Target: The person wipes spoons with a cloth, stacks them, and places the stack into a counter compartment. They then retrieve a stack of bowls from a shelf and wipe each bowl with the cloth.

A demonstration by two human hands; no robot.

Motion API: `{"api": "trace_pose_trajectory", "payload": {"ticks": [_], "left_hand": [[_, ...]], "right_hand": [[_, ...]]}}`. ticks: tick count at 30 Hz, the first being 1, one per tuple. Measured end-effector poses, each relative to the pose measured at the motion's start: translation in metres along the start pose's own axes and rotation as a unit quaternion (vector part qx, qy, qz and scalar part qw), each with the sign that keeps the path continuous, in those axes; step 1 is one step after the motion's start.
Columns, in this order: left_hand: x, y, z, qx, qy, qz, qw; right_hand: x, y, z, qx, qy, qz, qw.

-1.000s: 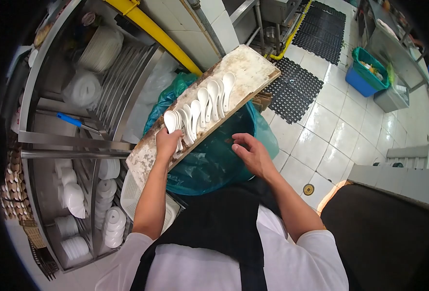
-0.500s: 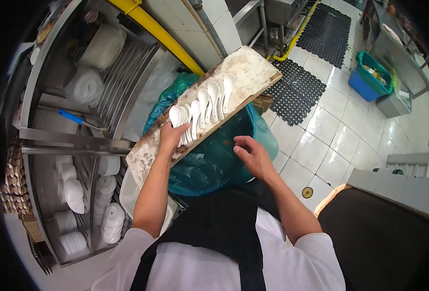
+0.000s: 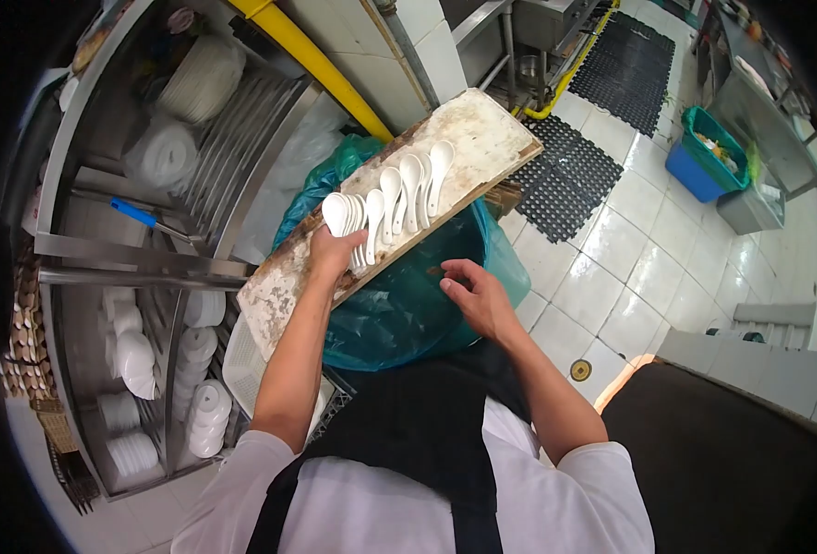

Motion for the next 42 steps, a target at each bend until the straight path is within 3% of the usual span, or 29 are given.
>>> {"api": "trace_pose_trajectory", "payload": {"ticks": [10, 14, 16, 21, 30, 35, 37, 40, 42], "left_hand": [[-0.031, 0.007, 0.003, -0.044, -0.193, -0.03, 0.98], [-0.038, 0.014, 0.002, -0.046, -0.184, -0.016, 0.982], [-0.033, 0.013, 0.002, -0.05, -0.108, -0.036, 0.992], [-0.053, 0.024, -0.004, -0.029, -0.115, -0.061, 0.991], [-0.046, 0.015, -0.013, -0.049, -0.261, -0.054, 0.963], [-0.039, 0.02, 0.0, -0.047, -0.149, -0.069, 0.985], [-0.035, 0.032, 0.004, -0.038, -0.095, -0.076, 0.992], [-0.059, 0.077, 0.016, 0.017, -0.082, -0.117, 0.99], [-0.069, 0.109, 0.015, 0.003, -0.089, -0.115, 0.989]], "right_hand": [[0.001, -0.004, 0.0, 0.006, 0.023, -0.007, 1.0], [0.003, -0.005, 0.003, -0.001, 0.048, -0.011, 0.999], [0.0, -0.004, 0.002, 0.002, 0.033, -0.023, 0.999], [0.005, -0.006, 0.0, -0.01, 0.033, -0.034, 0.999], [0.004, -0.011, 0.0, -0.002, 0.021, -0.051, 0.998], [0.013, -0.014, -0.009, 0.019, 0.003, -0.061, 0.998], [0.02, -0.016, -0.026, 0.05, -0.046, -0.022, 0.997], [0.053, -0.023, -0.058, -0.002, -0.055, 0.022, 0.998], [0.063, -0.035, -0.075, -0.035, -0.053, 0.044, 0.997]]}}
Point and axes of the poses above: each hand's wrist, its own y-axis away from the middle knuckle, its own z-axis out of the back of the hand, x = y × z, the point moved 4 cm from there along -y, towards the middle knuckle, and after that the axes turned 6 degrees about -y, right-handed, at the moved point
